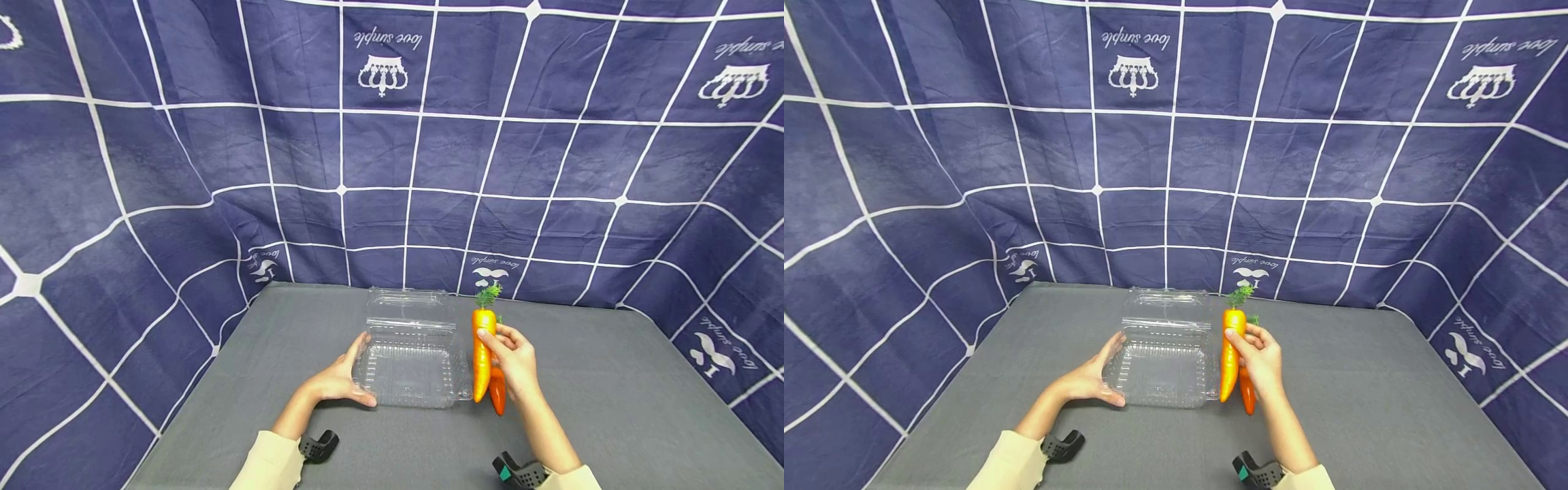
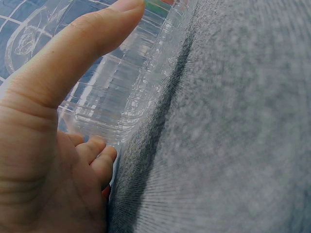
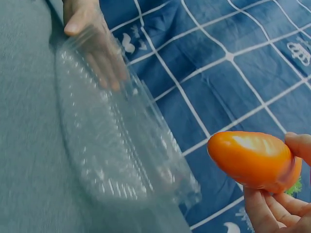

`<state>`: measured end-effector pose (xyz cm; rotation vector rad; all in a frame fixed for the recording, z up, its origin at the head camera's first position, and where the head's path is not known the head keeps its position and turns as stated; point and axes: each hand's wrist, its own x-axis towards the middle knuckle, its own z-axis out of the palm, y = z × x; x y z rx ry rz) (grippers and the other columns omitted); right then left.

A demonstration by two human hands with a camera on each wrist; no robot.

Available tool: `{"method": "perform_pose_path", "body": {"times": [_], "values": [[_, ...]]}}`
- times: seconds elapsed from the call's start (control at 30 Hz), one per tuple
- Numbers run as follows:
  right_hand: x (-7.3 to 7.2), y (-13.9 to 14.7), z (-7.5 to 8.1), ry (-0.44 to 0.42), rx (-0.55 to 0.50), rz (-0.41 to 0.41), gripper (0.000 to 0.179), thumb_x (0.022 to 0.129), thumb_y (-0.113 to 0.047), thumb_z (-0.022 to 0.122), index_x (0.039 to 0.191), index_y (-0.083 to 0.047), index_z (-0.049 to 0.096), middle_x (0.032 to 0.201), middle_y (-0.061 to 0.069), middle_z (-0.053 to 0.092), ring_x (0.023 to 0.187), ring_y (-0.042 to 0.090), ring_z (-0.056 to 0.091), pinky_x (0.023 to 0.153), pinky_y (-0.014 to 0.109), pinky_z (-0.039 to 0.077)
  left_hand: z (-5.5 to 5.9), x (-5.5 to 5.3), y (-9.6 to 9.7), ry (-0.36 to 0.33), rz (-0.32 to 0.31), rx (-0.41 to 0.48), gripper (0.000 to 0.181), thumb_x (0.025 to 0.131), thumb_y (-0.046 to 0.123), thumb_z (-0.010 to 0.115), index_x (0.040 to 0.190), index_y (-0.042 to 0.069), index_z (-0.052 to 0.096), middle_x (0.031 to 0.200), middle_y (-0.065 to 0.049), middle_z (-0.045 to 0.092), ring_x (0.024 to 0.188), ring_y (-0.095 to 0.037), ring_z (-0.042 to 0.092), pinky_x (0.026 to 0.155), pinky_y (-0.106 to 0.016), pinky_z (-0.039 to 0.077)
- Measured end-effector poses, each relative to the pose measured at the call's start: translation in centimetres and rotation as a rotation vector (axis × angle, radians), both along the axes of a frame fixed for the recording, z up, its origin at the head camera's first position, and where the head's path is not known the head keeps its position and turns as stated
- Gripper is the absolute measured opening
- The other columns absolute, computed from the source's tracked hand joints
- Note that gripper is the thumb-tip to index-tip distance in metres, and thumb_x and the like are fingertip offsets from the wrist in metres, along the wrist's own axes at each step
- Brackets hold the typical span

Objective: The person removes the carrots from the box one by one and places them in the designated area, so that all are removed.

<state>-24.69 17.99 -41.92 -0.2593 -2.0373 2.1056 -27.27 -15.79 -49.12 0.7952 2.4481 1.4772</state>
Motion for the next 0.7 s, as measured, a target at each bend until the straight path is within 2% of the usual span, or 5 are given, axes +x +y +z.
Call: {"method": "perform_pose_path", "body": {"times": [0.43,0.7], "values": [[1.0,3.3,-1.3,-0.028,0.054,-0.045,0.051,0.090,-0.018,0.072,0.129,0.008,0.050,0.079,-0.014,0.066,0.069,0.004,0.063,0.061,0.022,0.053,-0.1,-0.1,0.1,-0.005,-0.009,0.010,0.134,0.059,0.016,0.095,0.152,-0.005,0.001,0.157,-0.027,0.019,0.144,-0.040,0.017,0.113,-0.055,0.017],[1.5,5.8,-2.0,-0.001,0.082,-0.101,0.045,0.087,-0.020,0.076,0.121,0.003,0.057,0.078,-0.014,0.067,0.068,0.004,0.063,0.058,0.023,0.052,0.0,0.0,0.0,-0.002,-0.001,0.008,0.134,0.058,0.015,0.095,0.153,-0.004,0.002,0.156,-0.026,0.020,0.143,-0.040,0.018,0.112,-0.056,0.018]]}}
